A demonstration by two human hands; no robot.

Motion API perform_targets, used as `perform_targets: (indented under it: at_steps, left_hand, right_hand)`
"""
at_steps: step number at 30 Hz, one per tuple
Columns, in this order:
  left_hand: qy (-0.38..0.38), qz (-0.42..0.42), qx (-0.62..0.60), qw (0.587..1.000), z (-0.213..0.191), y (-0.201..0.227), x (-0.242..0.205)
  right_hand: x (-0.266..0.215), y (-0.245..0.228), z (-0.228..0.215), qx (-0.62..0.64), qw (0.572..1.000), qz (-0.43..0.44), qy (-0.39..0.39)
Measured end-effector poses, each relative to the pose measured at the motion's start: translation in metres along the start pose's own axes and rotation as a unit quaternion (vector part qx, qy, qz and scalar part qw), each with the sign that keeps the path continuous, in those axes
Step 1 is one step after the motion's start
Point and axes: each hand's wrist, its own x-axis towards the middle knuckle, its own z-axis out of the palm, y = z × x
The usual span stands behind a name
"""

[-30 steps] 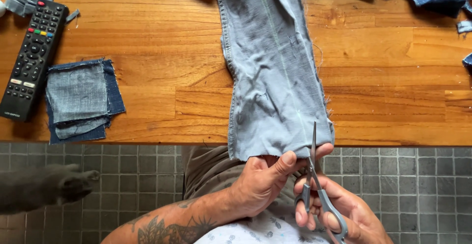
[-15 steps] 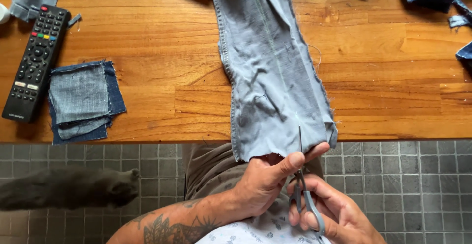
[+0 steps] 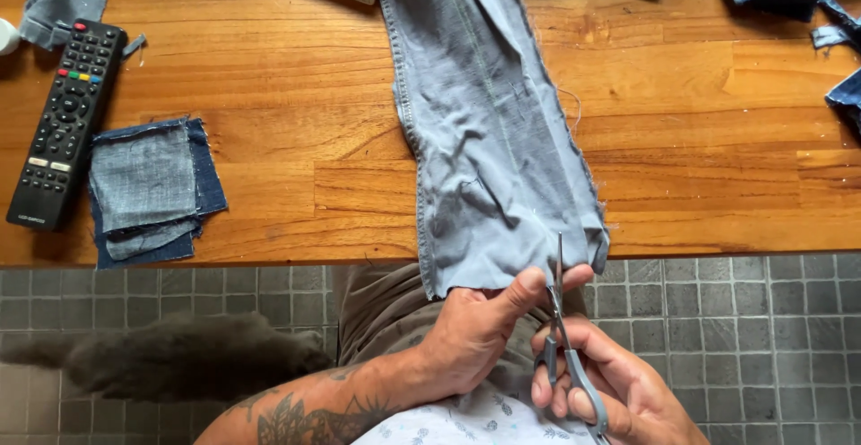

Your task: The person lays a piece of grey fabric on a wooden table and uses a ruler and chalk to mark a straight line. They then use a triangular ruler to mark angled lines at the ends of the fabric. Finally, they use scissors to cut the fabric along the marked lines.

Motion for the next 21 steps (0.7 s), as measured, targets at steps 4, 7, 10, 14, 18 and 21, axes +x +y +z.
perform_targets:
  at_steps: [4, 7, 10, 14, 18, 21]
  left_hand:
    - [-0.167, 0.065, -0.139, 0.974, -0.02, -0.015, 0.007]
    - [-0.232, 0.024, -0.2, 0.952, -0.026, -0.021, 0.007]
    - [-0.243, 0.04, -0.195, 0.949, -0.031, -0.026, 0.014]
    - [-0.178, 0.14, -0.066, 0.972, -0.025, -0.032, 0.016]
    - [-0.164, 0.101, -0.05, 0.98, -0.024, -0.03, 0.015]
    - [-0.135, 0.096, -0.077, 0.983, -0.023, -0.032, 0.016]
  right_hand:
    - [0.002, 0.009, -0.007, 0.045, 0.999, 0.011, 0.02]
    - [0.0, 0.011, -0.007, 0.062, 0.997, 0.023, 0.037]
    - [0.003, 0.011, -0.009, 0.035, 0.999, 0.01, 0.037]
    - [-0.008, -0.002, 0.0, 0.078, 0.996, 0.046, 0.014]
    - [-0.003, 0.004, 0.0, 0.057, 0.998, -0.009, -0.002]
    - [-0.001, 0.005, -0.001, 0.067, 0.997, -0.028, -0.011]
